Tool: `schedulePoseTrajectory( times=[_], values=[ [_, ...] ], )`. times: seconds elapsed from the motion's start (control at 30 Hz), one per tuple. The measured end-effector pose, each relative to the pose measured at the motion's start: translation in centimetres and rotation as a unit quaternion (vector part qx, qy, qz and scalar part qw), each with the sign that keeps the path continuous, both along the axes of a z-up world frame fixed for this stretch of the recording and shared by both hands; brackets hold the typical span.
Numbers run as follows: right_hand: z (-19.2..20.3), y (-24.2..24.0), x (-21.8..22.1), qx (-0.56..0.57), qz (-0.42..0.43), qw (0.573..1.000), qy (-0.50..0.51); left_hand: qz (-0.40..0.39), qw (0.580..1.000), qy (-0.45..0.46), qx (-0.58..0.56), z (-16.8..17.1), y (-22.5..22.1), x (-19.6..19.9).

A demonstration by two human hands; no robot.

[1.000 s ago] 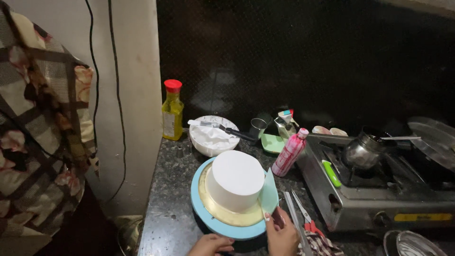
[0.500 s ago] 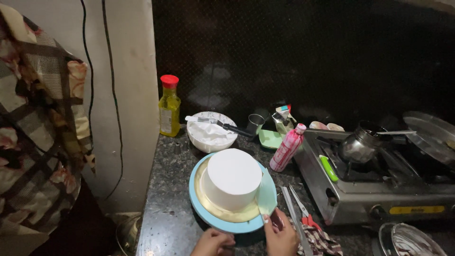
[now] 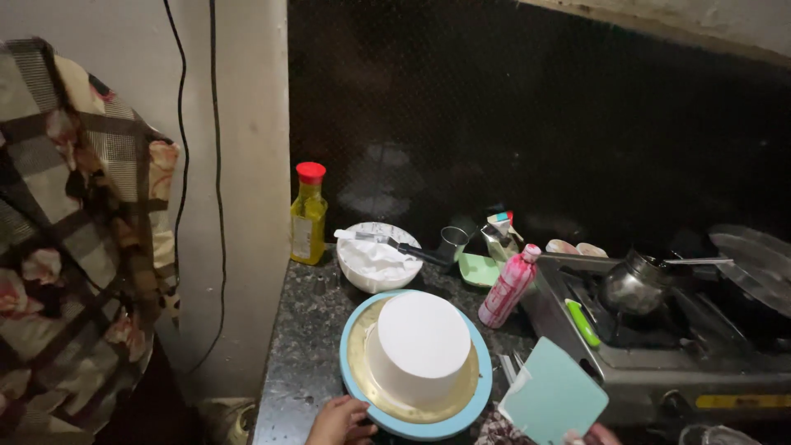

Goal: Applying white and pink icing to a cake using a palette knife and scraper while rotating it on a turntable.

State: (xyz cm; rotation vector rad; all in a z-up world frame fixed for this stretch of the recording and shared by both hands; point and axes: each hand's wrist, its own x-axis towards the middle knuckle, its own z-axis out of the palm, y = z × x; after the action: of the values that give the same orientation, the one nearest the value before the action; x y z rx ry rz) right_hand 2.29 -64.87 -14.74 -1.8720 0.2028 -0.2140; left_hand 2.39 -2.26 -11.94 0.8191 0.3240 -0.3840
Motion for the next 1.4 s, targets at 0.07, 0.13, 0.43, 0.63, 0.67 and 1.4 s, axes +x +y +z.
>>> schedulePoseTrajectory(
  times=[0.07,0.13,0.43,0.63,0.67,1.4],
  values=[
    [1.8,-4.2,4.1,0.024,0.011,0.999,0.045,-0.018,0.983,0.139,0.121,6.2,0.6,-1.8],
    [7.0,1.5,1.1,0.031,-0.042,0.999,-0.011,-0.031,0.987,0.114,0.110,6.5,1.0,-2.2],
    [30.8,24.4,-6.7,-0.035,0.014,0.999,-0.033,0.103,0.966,-0.065,0.227,13.6,3.0,-4.9],
    [37.3,36.6,-9.3,-0.171,0.310,0.931,-0.085,-0.148,0.920,-0.252,0.262,29.5,0.6,-10.9],
    [38.2,38.3,-9.9,-0.206,0.355,0.902,-0.137,-0.209,0.896,-0.271,0.283,31.0,0.3,-11.7],
    [38.4,35.5,-4.6,-0.430,0.039,0.741,-0.514,0.043,0.995,0.021,0.088,28.8,12.1,-10.8]
  ],
)
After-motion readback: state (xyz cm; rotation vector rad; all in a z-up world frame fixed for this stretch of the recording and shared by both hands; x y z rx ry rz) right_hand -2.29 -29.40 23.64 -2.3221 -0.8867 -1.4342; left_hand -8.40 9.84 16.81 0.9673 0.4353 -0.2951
